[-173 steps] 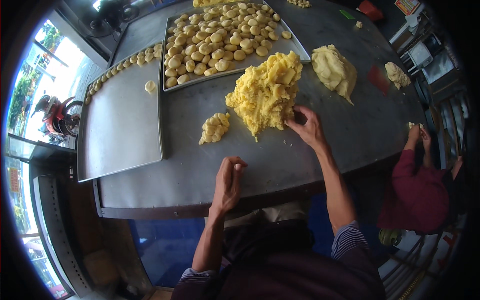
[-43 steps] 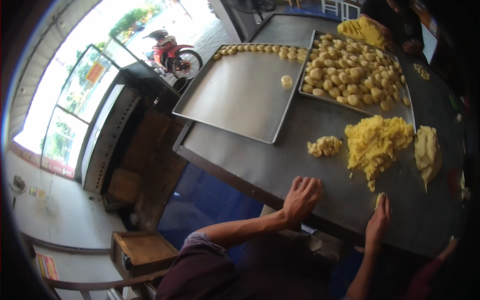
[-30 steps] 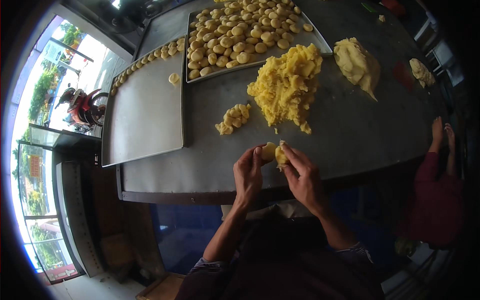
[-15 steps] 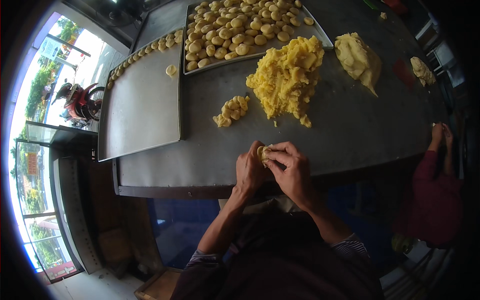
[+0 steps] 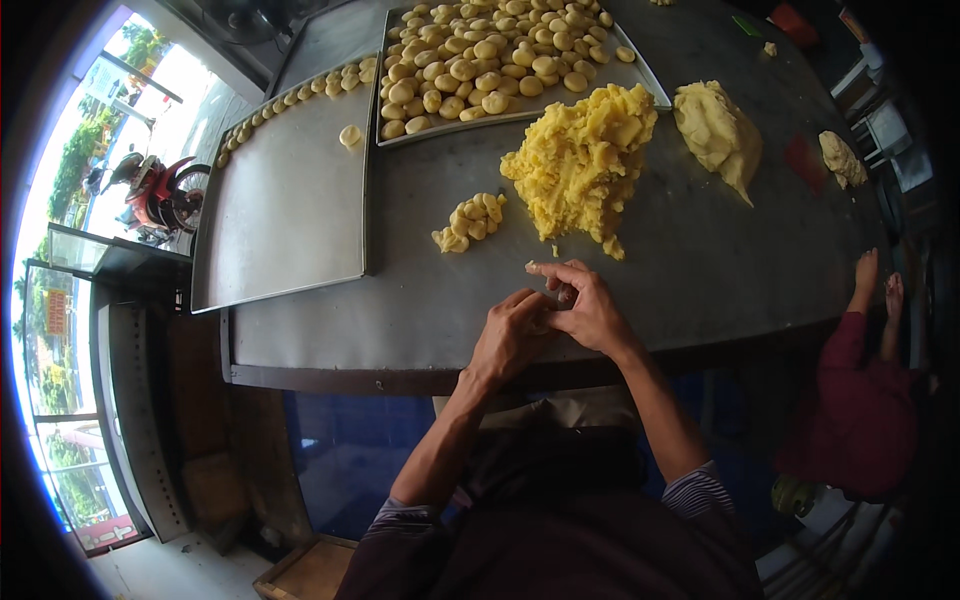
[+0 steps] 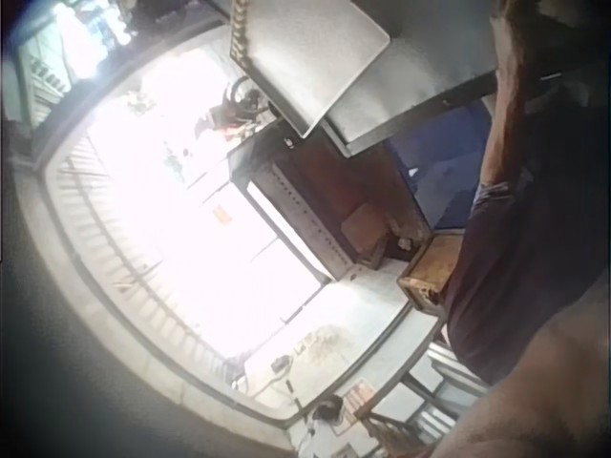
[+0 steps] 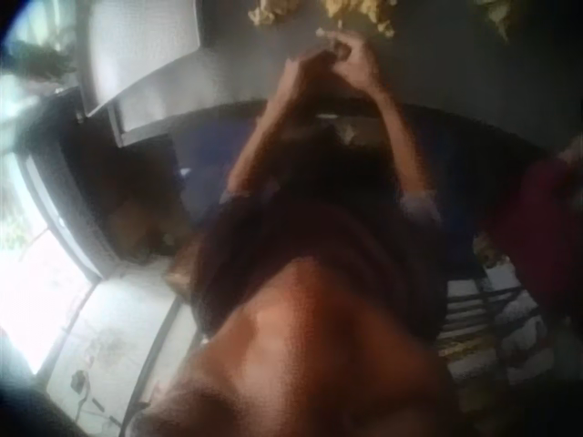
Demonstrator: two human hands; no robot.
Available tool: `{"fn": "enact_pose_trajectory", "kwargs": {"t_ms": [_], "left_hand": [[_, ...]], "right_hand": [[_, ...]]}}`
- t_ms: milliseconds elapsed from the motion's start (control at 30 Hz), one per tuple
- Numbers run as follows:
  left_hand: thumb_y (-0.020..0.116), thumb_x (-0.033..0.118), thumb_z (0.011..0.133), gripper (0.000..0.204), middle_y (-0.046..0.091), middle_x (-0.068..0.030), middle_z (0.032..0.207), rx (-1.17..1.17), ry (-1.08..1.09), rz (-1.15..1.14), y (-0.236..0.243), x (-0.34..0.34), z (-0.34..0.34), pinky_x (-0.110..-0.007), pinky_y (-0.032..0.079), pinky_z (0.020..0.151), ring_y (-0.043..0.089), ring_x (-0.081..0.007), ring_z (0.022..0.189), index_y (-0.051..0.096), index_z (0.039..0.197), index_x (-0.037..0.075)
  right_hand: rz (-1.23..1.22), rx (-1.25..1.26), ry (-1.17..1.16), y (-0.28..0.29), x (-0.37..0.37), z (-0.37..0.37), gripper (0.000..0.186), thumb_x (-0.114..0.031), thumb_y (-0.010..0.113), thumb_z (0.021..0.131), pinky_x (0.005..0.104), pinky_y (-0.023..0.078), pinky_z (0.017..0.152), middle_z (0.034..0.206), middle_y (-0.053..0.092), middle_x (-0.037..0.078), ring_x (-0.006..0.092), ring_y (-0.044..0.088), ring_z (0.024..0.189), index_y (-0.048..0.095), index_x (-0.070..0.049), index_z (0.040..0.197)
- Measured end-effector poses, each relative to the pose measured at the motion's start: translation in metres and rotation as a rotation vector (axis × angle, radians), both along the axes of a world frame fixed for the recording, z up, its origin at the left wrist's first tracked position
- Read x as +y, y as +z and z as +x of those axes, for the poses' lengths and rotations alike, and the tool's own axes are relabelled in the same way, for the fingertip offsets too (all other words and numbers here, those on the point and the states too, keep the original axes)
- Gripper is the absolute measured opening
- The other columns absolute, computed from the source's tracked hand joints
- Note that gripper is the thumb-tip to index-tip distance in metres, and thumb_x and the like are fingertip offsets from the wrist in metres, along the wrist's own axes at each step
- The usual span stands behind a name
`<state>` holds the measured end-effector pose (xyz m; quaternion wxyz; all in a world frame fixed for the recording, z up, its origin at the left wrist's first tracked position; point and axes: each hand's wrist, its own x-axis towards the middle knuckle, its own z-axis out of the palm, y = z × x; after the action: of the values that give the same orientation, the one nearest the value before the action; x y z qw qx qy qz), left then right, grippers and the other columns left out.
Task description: The person takes small portions of yellow dough, rolls them into balls by hand, and places them in a row on a metal tray.
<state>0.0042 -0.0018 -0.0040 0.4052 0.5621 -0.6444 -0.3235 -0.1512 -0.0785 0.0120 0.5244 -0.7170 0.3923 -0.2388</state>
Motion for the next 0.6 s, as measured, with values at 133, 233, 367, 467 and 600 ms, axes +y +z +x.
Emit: {"fn": "enact_pose_trajectory", "kwargs": {"t_ms": [133, 233, 367, 467, 600], "left_hand": [[0.072, 0.012, 0.089, 0.016, 0.063, -0.0122, 0.087, 0.034, 0.175, -0.022, 0.004, -0.002, 0.0, -0.038, 0.052, 0.071, 0.065, -0.0295, 0.078, 0.068, 0.1, 0.001], [0.056, 0.03, 0.106, 0.034, 0.062, -0.0059, 0.081, 0.17, 0.231, 0.118, 0.002, -0.002, 0.008, -0.03, 0.047, 0.068, 0.057, -0.0157, 0.072, 0.068, 0.095, 0.0], [0.052, 0.034, 0.108, 0.037, 0.058, -0.0027, 0.079, 0.419, 0.182, 0.163, -0.003, -0.001, 0.006, -0.031, 0.046, 0.069, 0.054, -0.0122, 0.074, 0.067, 0.1, 0.0], [0.051, 0.033, 0.108, 0.036, 0.062, -0.0083, 0.09, 0.617, 0.119, 0.186, -0.023, 0.008, 0.016, -0.034, 0.047, 0.075, 0.058, -0.0141, 0.084, 0.063, 0.11, -0.001], [0.049, 0.03, 0.108, 0.031, 0.058, -0.0116, 0.102, 0.445, 0.131, 0.202, 0.008, -0.003, 0.014, -0.035, 0.046, 0.085, 0.055, -0.0174, 0.092, 0.056, 0.118, 0.001]], "right_hand": [[-0.315, 0.131, -0.124, 0.03, 0.001, -0.004, 0.057, -0.004, 0.078, 0.082, 0.0352, 0.055, 0.086, 0.124, 0.059, 0.016, 0.0254, 0.063, 0.101, 0.061, -0.007, 0.136], [-0.841, 0.344, -0.458, 0.033, -0.032, -0.009, 0.06, -0.003, 0.075, 0.084, 0.0385, 0.056, 0.093, 0.137, 0.055, 0.019, 0.0342, 0.062, 0.117, 0.054, -0.002, 0.141], [-0.995, 0.382, -0.524, -0.001, -0.07, 0.001, 0.062, -0.007, 0.075, 0.085, 0.0406, 0.055, 0.1, 0.14, 0.053, 0.02, 0.0374, 0.059, 0.123, 0.05, 0.001, 0.141], [-1.045, 0.38, -0.538, -0.021, -0.074, 0.006, 0.049, -0.007, 0.076, 0.081, 0.0427, 0.056, 0.094, 0.129, 0.058, 0.019, 0.0363, 0.062, 0.115, 0.057, -0.001, 0.126], [-1.018, 0.397, -0.45, -0.018, -0.073, -0.001, 0.039, -0.006, 0.073, 0.077, 0.0423, 0.057, 0.083, 0.113, 0.061, 0.016, 0.0345, 0.064, 0.099, 0.059, -0.003, 0.113]]}}
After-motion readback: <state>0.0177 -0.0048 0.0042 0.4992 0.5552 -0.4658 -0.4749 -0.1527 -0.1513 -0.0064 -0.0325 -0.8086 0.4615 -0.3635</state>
